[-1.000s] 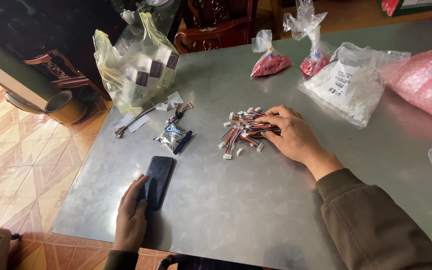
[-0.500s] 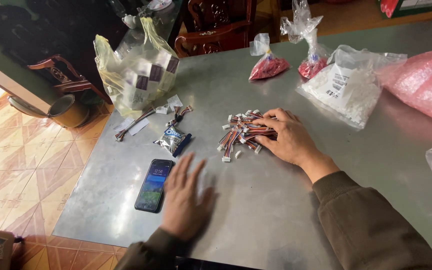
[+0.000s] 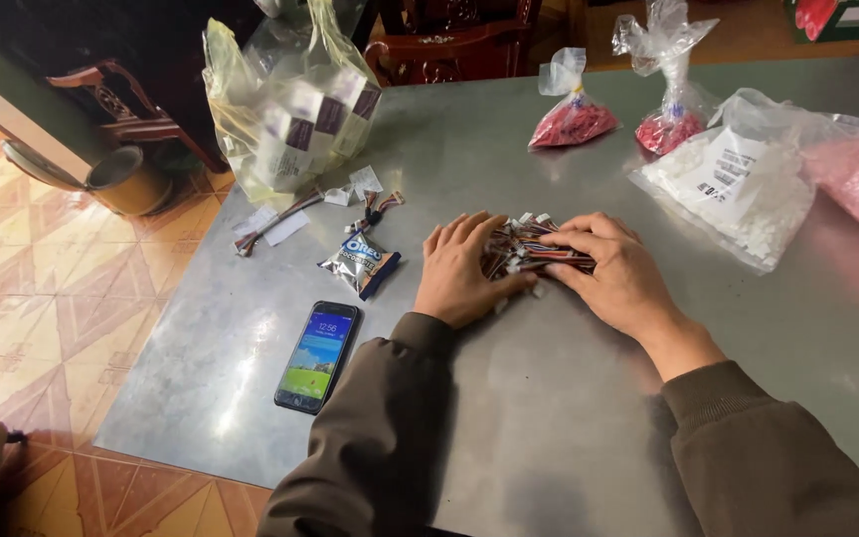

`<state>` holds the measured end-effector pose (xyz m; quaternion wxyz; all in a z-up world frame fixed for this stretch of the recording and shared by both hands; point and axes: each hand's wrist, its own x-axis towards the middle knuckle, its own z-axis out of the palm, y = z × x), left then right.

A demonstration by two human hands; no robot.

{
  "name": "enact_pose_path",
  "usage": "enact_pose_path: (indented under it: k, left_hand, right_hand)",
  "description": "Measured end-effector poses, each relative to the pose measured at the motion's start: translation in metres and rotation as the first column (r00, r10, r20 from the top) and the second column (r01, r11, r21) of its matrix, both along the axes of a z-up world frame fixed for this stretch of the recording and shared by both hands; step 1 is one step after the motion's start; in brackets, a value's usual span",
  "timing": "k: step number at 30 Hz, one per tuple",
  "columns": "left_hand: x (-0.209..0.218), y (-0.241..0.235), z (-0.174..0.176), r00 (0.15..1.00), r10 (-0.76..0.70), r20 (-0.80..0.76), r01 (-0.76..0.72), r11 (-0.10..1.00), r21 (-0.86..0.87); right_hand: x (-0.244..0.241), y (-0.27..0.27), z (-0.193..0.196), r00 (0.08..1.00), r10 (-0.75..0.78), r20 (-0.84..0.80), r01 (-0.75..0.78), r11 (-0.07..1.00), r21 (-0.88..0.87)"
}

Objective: The person inserts white plastic connectors onto the ends of multi-colored ribbon cables. They handle the cables and connectors by hand, aligning the wires and pushing them into the housing. The person repeats this process for several cables, placing the finished ones into a pile on the table.

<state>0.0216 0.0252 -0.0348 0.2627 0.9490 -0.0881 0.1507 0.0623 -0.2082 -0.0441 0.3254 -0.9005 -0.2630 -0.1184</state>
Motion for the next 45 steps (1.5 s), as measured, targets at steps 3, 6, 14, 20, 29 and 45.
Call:
enact_pose_path:
  k: [3,6,14,20,29,45]
  left_hand:
    - [0.003,0.002,-0.002,0.998,-0.012,0.061,0.018,0.995,-0.096]
    - [0.018,0.006,-0.016,0.997,0.027,0.069,-0.019,0.993,-0.114]
    - [0.023,0.004,-0.012,0.993,0.051,0.104,-0.006,0.917,-0.4]
    - [0.022,0.006,0.0,0.991,0.109,0.082,-0.031,0.767,-0.641]
    - [0.018,0.004,0.006,0.994,0.094,0.055,-0.025,0.689,-0.724]
    - [0.0,-0.012,0.03,0.969,-0.191,0.157,0.245,0.827,-0.506]
  right_hand:
    - [-0.007,0.0,0.008,1.0,-0.017,-0.006,0.017,0.998,0.064]
    - [-0.004,0.005,0.01,1.0,-0.015,0.005,0.014,0.995,0.103]
    - [0.002,0.003,0.018,0.998,-0.028,0.05,0.012,0.957,0.288]
    - [-0.001,0.004,0.031,0.997,-0.077,-0.02,0.076,0.859,0.507]
    - [-0.004,0.009,0.035,0.994,-0.008,-0.11,0.073,0.793,0.604]
    - [-0.023,0.022,0.05,0.996,0.032,-0.085,0.001,0.931,0.365]
